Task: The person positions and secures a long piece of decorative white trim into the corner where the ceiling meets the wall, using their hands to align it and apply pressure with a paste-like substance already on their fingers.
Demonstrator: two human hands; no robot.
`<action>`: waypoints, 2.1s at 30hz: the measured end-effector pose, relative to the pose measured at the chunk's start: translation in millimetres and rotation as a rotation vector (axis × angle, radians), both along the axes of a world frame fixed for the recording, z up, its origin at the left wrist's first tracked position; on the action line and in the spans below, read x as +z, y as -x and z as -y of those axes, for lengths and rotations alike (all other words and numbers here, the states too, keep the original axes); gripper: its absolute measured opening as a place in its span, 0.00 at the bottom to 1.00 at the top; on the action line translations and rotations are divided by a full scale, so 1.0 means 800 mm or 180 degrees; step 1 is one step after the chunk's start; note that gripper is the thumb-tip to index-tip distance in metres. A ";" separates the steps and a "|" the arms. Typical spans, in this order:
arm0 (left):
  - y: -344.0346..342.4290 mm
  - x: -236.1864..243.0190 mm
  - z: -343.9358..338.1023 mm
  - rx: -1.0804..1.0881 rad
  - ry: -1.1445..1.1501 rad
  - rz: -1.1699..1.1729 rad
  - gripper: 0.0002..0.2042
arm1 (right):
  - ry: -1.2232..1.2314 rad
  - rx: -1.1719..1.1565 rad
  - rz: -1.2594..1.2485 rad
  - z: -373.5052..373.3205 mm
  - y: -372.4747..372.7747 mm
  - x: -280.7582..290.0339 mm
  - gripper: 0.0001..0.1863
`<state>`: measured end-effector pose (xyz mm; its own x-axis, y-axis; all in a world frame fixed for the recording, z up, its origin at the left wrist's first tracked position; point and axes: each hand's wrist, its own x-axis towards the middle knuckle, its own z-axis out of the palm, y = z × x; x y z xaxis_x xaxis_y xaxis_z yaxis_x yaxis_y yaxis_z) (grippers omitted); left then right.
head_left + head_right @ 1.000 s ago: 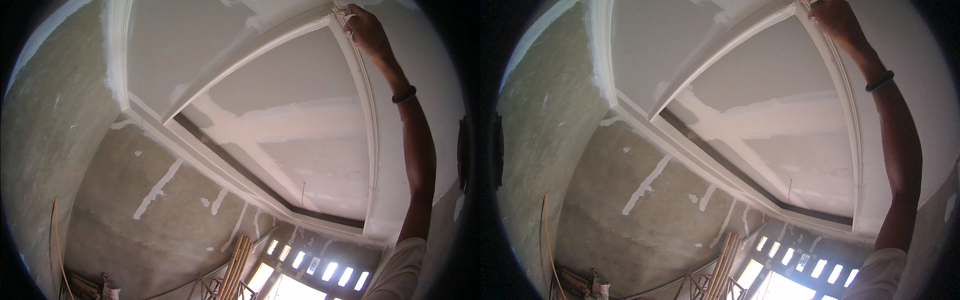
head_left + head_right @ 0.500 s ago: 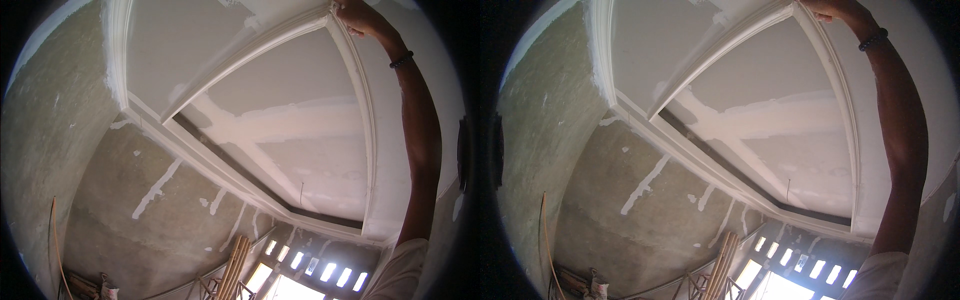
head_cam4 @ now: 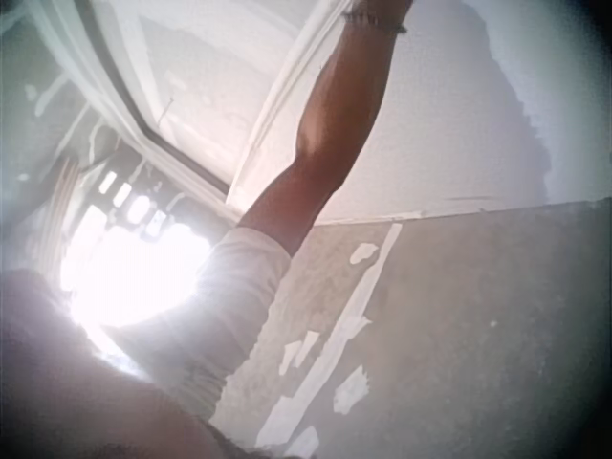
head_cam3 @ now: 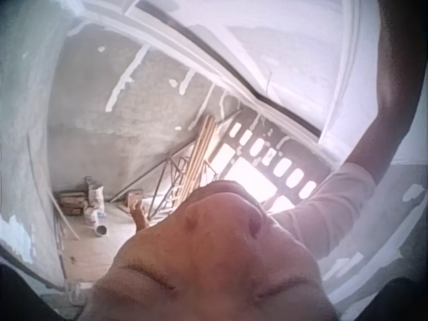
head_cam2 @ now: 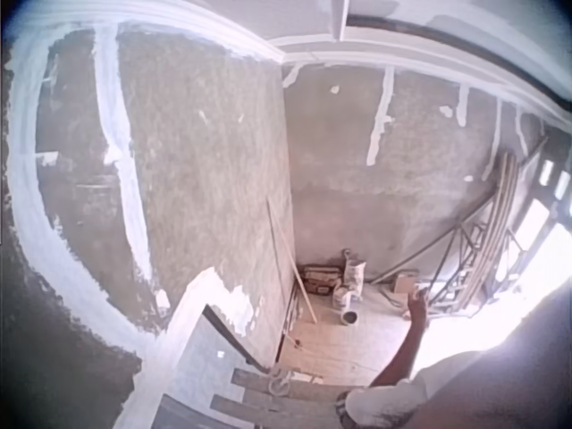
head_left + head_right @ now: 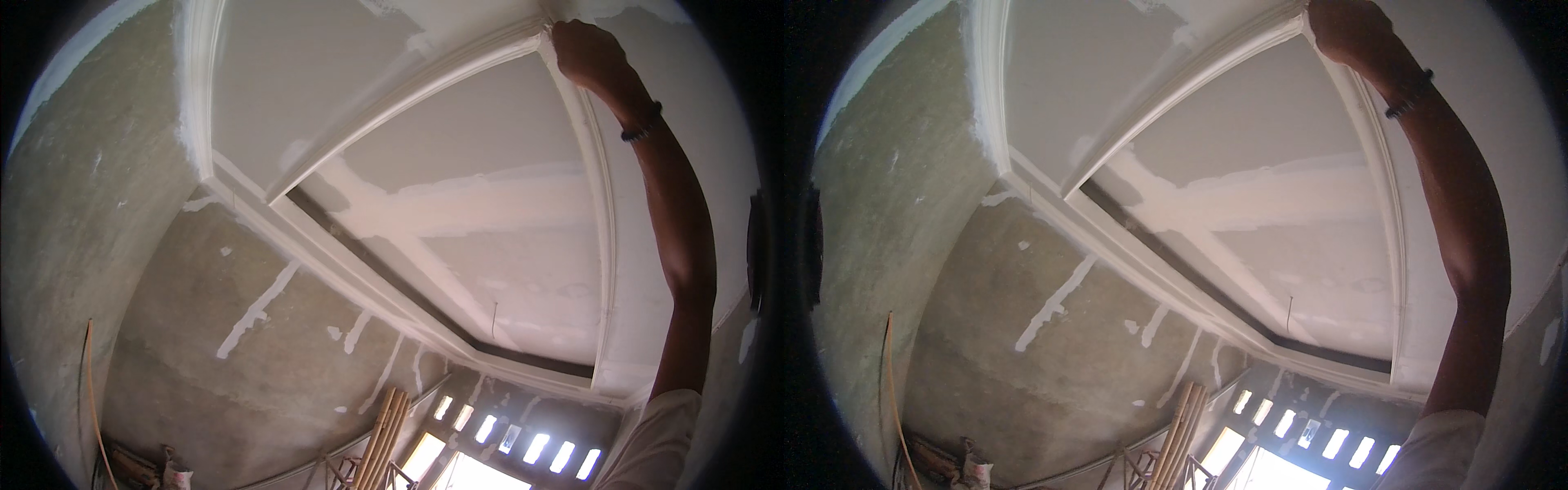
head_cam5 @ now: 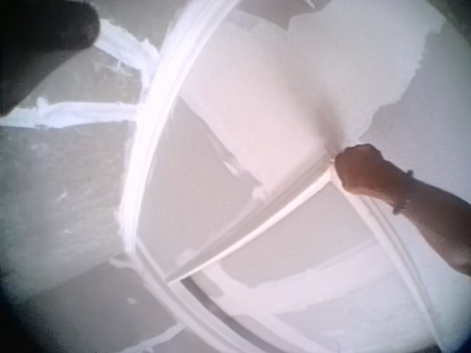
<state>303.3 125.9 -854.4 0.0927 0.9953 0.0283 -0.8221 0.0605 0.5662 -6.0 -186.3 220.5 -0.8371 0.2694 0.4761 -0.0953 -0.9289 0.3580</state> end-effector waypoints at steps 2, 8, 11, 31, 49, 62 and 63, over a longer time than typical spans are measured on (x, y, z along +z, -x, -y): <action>0.002 0.000 -0.003 -0.0018 0.0072 -0.0059 0.16 | -0.0066 0.0567 -0.0146 0.004 -0.004 -0.014 0.13; -0.002 -0.005 -0.006 0.0051 0.0082 0.0253 0.16 | 0.0817 0.1559 0.0410 0.007 -0.040 -0.031 0.26; -0.004 -0.005 -0.003 0.0060 0.0028 0.0330 0.16 | 0.1002 0.1477 0.0425 0.005 -0.060 -0.024 0.29; -0.002 0.008 0.016 0.0229 -0.0369 -0.0449 0.20 | 0.0235 0.0763 0.1102 -0.022 -0.062 -0.011 0.31; 0.047 0.077 0.037 0.0089 -0.0019 -0.0813 0.13 | 0.0991 0.1419 0.0303 0.009 -0.008 -0.007 0.20; 0.080 0.113 0.060 0.0626 -0.0291 -0.1014 0.19 | 0.1085 0.1211 0.0984 0.007 -0.045 0.002 0.20; 0.074 0.105 0.059 0.1027 -0.0757 -0.1228 0.20 | 0.1105 0.1158 0.0975 0.006 -0.043 0.000 0.21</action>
<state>243.9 79.1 -770.3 -0.1674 0.9452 0.2802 -0.5080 -0.3263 0.7972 28.3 -191.2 220.7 -0.9905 0.0359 0.1331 0.0605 -0.7546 0.6534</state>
